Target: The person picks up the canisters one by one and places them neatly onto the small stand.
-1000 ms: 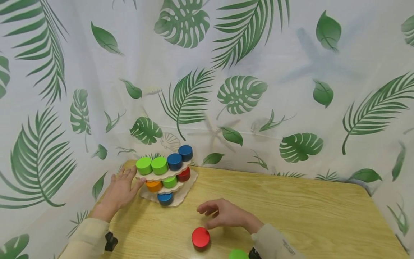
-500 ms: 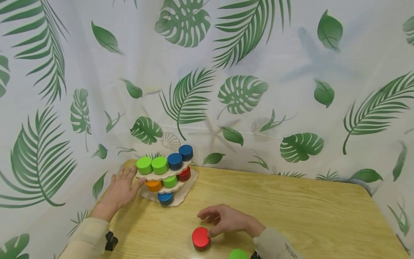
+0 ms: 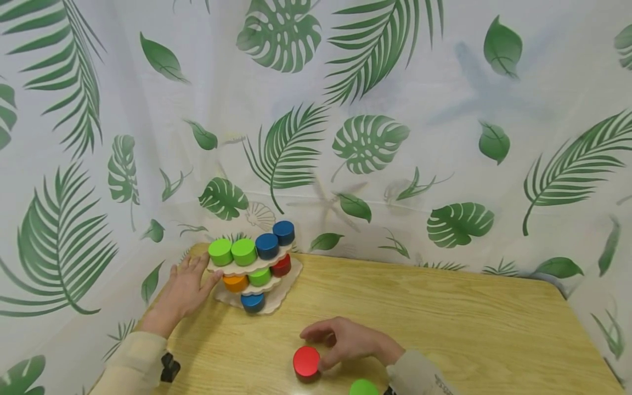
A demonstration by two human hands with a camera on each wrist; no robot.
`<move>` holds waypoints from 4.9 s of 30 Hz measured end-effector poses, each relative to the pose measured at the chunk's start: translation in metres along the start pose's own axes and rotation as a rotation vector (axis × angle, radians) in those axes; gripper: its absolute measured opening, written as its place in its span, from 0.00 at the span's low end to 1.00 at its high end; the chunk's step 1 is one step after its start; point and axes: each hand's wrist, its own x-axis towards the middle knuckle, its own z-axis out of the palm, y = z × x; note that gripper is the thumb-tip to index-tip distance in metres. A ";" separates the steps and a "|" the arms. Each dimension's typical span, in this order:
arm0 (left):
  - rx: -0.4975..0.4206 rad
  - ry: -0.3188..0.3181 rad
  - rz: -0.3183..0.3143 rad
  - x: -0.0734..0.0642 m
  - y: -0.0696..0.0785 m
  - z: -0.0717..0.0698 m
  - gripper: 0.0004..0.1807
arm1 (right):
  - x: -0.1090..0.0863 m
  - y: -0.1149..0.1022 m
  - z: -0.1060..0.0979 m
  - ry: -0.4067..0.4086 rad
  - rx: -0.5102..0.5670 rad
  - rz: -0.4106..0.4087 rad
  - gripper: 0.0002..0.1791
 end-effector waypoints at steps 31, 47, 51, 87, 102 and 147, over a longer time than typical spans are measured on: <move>0.005 -0.006 -0.005 0.001 -0.002 0.002 0.45 | 0.003 0.007 0.006 -0.013 -0.034 0.002 0.29; 0.007 -0.003 -0.007 0.001 0.000 0.003 0.45 | 0.000 0.007 0.008 0.009 0.001 -0.015 0.28; 0.004 -0.004 0.003 0.001 0.001 0.005 0.45 | 0.000 0.006 0.007 0.022 0.002 -0.003 0.27; 0.019 -0.002 -0.006 0.000 0.000 0.003 0.46 | 0.063 -0.023 -0.021 0.381 -0.151 -0.009 0.29; 0.009 0.003 0.002 -0.001 -0.002 0.003 0.46 | 0.097 -0.023 -0.005 0.478 -0.113 0.098 0.29; 0.013 0.001 -0.008 0.002 -0.002 0.002 0.45 | 0.122 -0.027 0.023 0.614 -0.018 0.100 0.28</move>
